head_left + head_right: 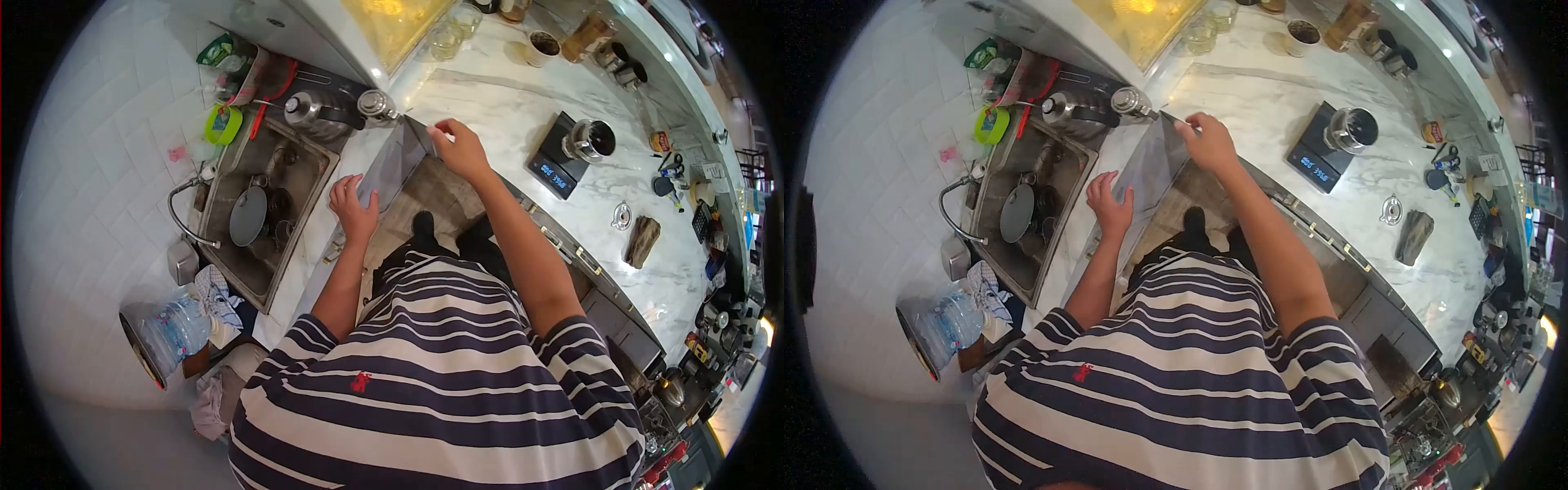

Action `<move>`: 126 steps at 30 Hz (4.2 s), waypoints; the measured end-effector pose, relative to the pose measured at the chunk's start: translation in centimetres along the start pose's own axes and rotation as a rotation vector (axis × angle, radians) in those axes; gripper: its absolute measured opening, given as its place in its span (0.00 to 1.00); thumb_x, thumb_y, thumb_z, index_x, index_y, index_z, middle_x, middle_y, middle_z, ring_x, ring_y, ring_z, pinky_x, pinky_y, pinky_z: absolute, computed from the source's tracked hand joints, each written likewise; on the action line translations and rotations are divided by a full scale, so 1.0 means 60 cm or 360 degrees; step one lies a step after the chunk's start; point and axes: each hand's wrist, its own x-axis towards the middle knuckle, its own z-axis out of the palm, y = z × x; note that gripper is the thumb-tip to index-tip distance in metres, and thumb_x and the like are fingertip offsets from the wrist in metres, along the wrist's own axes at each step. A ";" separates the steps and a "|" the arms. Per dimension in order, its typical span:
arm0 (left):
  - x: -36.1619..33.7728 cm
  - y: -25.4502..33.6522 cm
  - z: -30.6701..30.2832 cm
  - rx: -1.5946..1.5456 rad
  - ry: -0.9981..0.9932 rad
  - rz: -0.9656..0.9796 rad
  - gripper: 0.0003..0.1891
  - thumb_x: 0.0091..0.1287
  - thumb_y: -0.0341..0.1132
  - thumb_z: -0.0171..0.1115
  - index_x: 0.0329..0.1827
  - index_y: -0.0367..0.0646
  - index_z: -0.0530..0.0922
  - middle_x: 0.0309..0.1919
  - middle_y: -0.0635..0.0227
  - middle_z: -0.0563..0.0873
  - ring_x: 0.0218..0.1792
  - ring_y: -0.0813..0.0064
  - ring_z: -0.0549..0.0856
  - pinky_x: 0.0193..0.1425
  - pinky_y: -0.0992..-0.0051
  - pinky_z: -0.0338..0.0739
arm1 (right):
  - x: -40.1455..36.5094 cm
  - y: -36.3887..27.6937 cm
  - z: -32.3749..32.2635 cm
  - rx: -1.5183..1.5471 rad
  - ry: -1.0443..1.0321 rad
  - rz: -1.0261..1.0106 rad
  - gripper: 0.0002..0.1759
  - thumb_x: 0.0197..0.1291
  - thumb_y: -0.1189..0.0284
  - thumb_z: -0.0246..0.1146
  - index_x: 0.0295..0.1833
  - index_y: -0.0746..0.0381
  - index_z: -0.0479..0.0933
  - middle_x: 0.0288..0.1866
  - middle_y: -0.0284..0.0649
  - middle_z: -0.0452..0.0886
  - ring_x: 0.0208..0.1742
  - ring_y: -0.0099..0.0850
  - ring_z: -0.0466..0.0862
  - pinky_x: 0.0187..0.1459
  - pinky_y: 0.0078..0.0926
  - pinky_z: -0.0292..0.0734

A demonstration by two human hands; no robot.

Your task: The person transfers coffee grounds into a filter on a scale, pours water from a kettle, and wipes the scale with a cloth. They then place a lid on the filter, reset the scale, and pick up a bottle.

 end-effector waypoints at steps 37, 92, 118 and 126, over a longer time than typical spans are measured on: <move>0.030 -0.093 0.012 -0.0198 -0.0093 0.0468 0.32 0.62 0.42 0.79 0.69 0.45 0.78 0.73 0.52 0.73 0.79 0.41 0.65 0.82 0.38 0.56 | -0.205 0.015 -0.101 0.0329 0.0908 0.0441 0.22 0.83 0.61 0.60 0.34 0.62 0.80 0.28 0.27 0.74 0.30 0.19 0.72 0.34 0.25 0.72; 0.170 0.328 0.297 0.0170 -0.0521 0.0758 0.38 0.66 0.56 0.71 0.79 0.56 0.75 0.84 0.60 0.67 0.86 0.54 0.60 0.86 0.39 0.47 | -0.118 -0.118 -0.653 -0.1680 0.0435 -0.0373 0.20 0.81 0.61 0.60 0.38 0.66 0.77 0.33 0.52 0.85 0.38 0.56 0.86 0.43 0.53 0.81; 0.170 0.327 0.293 0.0164 -0.0535 0.0707 0.38 0.65 0.57 0.72 0.79 0.57 0.76 0.85 0.63 0.68 0.87 0.57 0.60 0.87 0.42 0.46 | -0.088 -0.149 -0.652 -0.1727 0.0414 -0.0384 0.19 0.81 0.60 0.59 0.40 0.65 0.78 0.33 0.53 0.86 0.39 0.57 0.87 0.43 0.55 0.82; 0.168 0.323 0.300 0.0114 -0.0491 0.0715 0.37 0.65 0.57 0.72 0.78 0.57 0.77 0.84 0.64 0.69 0.87 0.58 0.61 0.88 0.42 0.46 | -0.088 -0.121 -0.642 -0.1507 0.0493 -0.0276 0.20 0.81 0.61 0.60 0.39 0.67 0.78 0.33 0.55 0.85 0.39 0.59 0.85 0.42 0.55 0.79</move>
